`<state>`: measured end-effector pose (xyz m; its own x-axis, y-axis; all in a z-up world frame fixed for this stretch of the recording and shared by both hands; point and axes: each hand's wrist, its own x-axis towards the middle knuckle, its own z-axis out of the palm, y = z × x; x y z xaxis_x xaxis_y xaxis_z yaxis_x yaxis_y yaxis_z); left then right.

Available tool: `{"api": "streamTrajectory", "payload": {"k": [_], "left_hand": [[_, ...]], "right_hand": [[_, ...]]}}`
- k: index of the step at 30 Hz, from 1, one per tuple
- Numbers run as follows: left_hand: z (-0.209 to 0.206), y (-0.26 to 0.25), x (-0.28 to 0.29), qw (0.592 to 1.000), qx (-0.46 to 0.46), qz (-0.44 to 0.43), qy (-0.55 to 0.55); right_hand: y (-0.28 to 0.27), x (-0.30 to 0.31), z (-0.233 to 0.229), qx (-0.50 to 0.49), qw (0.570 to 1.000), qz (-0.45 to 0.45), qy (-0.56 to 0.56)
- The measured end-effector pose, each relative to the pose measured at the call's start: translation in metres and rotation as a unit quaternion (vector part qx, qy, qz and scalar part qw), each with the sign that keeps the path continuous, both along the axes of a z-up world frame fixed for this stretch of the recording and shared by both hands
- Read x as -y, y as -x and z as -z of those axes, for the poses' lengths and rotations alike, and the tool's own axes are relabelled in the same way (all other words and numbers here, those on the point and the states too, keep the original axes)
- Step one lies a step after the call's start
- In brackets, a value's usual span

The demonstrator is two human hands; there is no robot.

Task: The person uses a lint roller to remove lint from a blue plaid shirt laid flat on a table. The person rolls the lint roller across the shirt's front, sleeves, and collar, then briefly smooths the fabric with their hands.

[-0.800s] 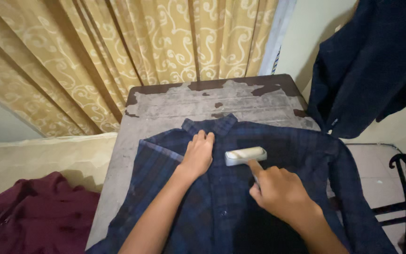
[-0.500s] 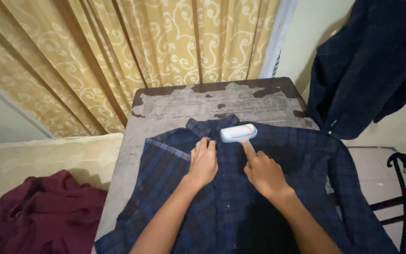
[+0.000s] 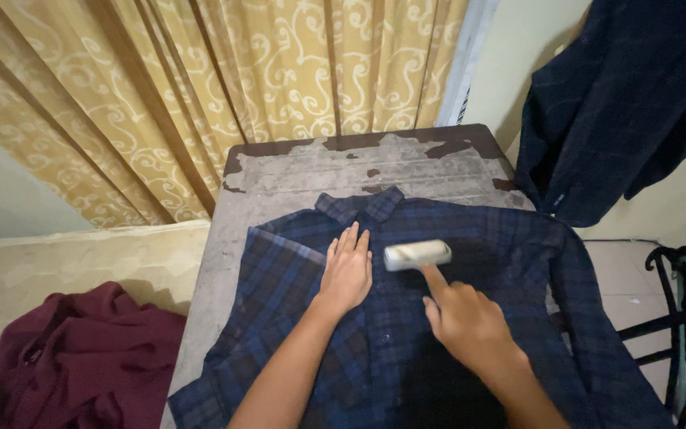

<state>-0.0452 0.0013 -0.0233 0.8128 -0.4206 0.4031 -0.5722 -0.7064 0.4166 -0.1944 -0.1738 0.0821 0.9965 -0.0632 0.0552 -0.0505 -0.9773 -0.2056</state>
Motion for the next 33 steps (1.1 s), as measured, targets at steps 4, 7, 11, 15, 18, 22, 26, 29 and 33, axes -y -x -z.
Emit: {"api": "streamTrajectory", "payload": {"k": [4,7,11,15,18,22,26,29,33], "left_hand": [[-0.003,0.001,0.001,1.000,-0.002,-0.002,0.002],[-0.003,0.001,0.001,1.000,-0.009,-0.001,0.003],[-0.002,0.002,-0.001,1.000,-0.005,0.000,0.000],[-0.004,0.001,0.001,1.000,0.014,-0.003,-0.015],[-0.003,0.003,0.004,1.000,0.019,-0.002,-0.020],[-0.007,0.013,0.013,0.986,0.039,-0.051,-0.155],[-0.015,0.023,0.014,0.991,-0.061,-0.041,-0.116],[-0.017,0.027,0.012,0.991,-0.086,-0.042,-0.094],[-0.009,0.026,0.010,0.997,-0.031,-0.047,-0.059]], "right_hand": [[-0.031,-0.005,0.010,0.037,0.999,0.004,-0.027],[-0.041,-0.007,0.017,0.053,0.998,0.011,-0.045],[-0.029,-0.007,0.019,0.047,0.998,0.006,-0.033],[0.010,-0.007,0.010,0.091,0.996,-0.022,0.003],[0.039,-0.007,0.004,0.024,1.000,0.008,-0.008],[0.047,-0.009,0.005,0.044,0.999,0.003,0.001],[0.020,-0.008,0.015,0.071,0.997,0.004,0.027],[-0.009,-0.004,0.021,0.075,0.997,0.006,0.022],[-0.037,-0.005,0.029,0.081,0.997,0.003,0.013]]}}
